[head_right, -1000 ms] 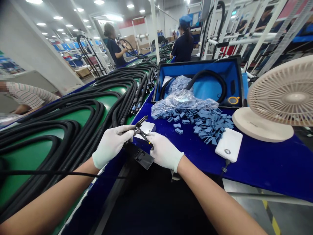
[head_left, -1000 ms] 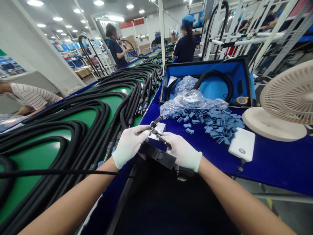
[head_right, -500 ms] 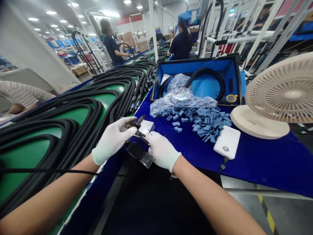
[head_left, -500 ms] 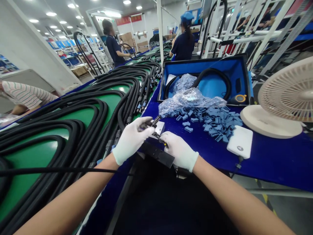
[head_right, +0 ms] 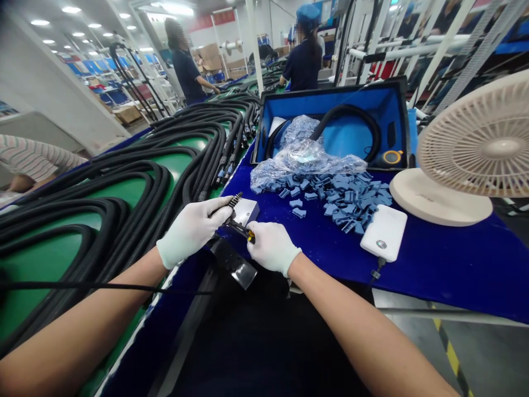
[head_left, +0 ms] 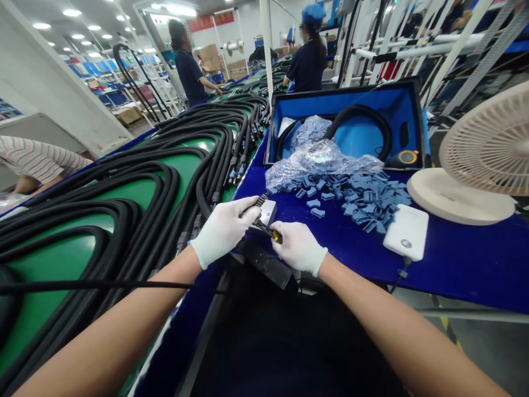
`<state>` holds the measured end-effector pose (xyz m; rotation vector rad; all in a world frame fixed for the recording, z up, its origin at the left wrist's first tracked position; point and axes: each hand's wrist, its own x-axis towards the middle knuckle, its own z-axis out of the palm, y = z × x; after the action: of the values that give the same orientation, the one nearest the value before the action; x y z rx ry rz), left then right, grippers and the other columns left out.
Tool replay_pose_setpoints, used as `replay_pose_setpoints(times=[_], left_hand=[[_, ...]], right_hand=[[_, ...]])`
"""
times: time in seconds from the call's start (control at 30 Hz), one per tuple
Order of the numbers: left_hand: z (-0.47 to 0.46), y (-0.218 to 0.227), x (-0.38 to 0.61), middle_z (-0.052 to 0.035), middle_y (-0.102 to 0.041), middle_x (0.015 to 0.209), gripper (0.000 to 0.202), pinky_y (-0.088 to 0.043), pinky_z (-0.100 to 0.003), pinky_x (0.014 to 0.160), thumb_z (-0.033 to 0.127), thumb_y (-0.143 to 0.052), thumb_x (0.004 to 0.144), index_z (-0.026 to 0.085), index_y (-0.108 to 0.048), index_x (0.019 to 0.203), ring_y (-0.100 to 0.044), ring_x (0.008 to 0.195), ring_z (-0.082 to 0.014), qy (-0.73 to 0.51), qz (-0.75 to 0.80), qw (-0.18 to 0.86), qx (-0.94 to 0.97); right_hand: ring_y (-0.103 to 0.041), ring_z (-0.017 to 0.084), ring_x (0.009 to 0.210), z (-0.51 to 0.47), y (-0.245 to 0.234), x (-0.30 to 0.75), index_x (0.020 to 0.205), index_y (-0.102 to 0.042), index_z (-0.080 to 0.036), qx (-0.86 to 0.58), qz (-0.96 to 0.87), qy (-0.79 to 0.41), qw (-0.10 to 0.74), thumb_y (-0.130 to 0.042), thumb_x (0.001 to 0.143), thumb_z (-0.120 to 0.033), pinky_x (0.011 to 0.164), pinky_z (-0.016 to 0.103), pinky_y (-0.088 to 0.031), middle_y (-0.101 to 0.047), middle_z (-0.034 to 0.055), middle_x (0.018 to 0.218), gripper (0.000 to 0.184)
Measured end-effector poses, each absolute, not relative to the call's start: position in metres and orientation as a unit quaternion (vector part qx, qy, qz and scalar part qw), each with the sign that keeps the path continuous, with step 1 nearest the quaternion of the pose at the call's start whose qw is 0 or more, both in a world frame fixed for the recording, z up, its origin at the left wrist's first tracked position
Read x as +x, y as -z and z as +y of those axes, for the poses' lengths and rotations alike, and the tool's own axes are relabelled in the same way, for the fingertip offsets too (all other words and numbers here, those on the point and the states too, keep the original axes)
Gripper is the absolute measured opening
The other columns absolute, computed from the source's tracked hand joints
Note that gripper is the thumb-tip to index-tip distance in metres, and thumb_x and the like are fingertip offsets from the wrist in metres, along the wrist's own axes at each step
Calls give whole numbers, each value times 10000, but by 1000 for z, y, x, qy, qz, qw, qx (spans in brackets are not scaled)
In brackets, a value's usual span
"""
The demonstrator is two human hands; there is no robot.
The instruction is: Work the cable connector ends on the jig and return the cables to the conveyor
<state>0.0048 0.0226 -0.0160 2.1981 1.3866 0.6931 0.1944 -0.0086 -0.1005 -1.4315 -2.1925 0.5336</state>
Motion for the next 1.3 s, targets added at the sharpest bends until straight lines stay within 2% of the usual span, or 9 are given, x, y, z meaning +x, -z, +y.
replay_pose_setpoints(times=[0.2, 0.33, 0.43, 0.5, 0.7, 0.9, 1.1, 1.2, 1.3], left_hand=[[23, 17, 5, -52, -733, 1254, 436, -476, -360, 1051, 425, -588, 957, 193, -699, 1309, -675, 1143, -267, -299, 496, 285, 764], [27, 21, 4, -93, -746, 1194, 480, -534, -368, 938, 438, -660, 913, 152, -687, 1299, -693, 1072, -279, -372, 493, 365, 697], [29, 23, 1, -109, -740, 1189, 545, -553, -373, 888, 480, -646, 923, 150, -643, 1357, -701, 1028, -274, -404, 478, 406, 666], [27, 22, -1, -100, -725, 1237, 542, -546, -378, 929, 453, -664, 918, 176, -630, 1382, -695, 1062, -270, -407, 467, 408, 671], [16, 24, 2, -54, -756, 1118, 304, -537, -386, 992, 299, -748, 849, 243, -782, 1145, -699, 1045, -254, -286, 380, 346, 809], [17, 23, 6, -66, -693, 1002, 218, -552, -347, 873, 232, -730, 857, 242, -806, 1061, -669, 940, -209, -265, 317, 262, 872], [25, 26, -2, -71, -696, 944, 186, -550, -383, 853, 305, -723, 855, 307, -814, 1018, -661, 890, -231, -230, 282, 279, 889], [38, 29, -1, -86, -714, 1091, 388, -547, -404, 928, 315, -800, 777, 287, -769, 1163, -677, 1017, -266, -211, 280, 352, 868], [55, 34, 5, -113, -653, 1280, 968, -532, -423, 980, 254, -897, 600, 250, -510, 1488, -670, 1103, -281, -206, 308, 447, 814]], right_hand=[[-684, 216, 882, -5, 96, 206, 1081, -673, -198, -479, -820, -208, 235, -557, 909, -248, 775, 298, -447, -743, 68, 982, 214], [-637, 276, 1120, -13, 83, 235, 1266, -631, -164, -495, -825, -159, 223, -559, 848, -111, 971, 381, -459, -694, 140, 1210, 428], [-532, 358, 1284, -29, 79, 244, 1402, -550, -155, -522, -795, -140, 273, -757, 764, -230, 1081, 488, -414, -580, 189, 1395, 675], [-540, 347, 1285, -42, 78, 238, 1448, -505, -194, -488, -776, -225, 332, -855, 683, -323, 1087, 484, -433, -567, 157, 1416, 851], [-675, 206, 957, -52, 77, 207, 1196, -618, -212, -460, -581, -455, 494, -699, 837, -258, 878, 372, -542, -705, 43, 1097, 371], [-603, 222, 1157, -37, 73, 207, 1261, -574, -209, -422, -600, -444, 514, -712, 754, -154, 1031, 385, -475, -635, 60, 1264, 528], [-643, 210, 974, -32, 63, 209, 1268, -554, -206, -404, -609, -511, 453, -713, 675, -114, 829, 332, -546, -647, 57, 1190, 621], [-647, 216, 972, -33, 59, 208, 1239, -559, -209, -395, -605, -525, 451, -694, 666, -100, 798, 323, -549, -665, 50, 1146, 599], [-647, 220, 1018, -35, 57, 204, 1173, -579, -205, -397, -588, -518, 477, -680, 654, -80, 814, 319, -554, -682, 40, 1120, 544]])
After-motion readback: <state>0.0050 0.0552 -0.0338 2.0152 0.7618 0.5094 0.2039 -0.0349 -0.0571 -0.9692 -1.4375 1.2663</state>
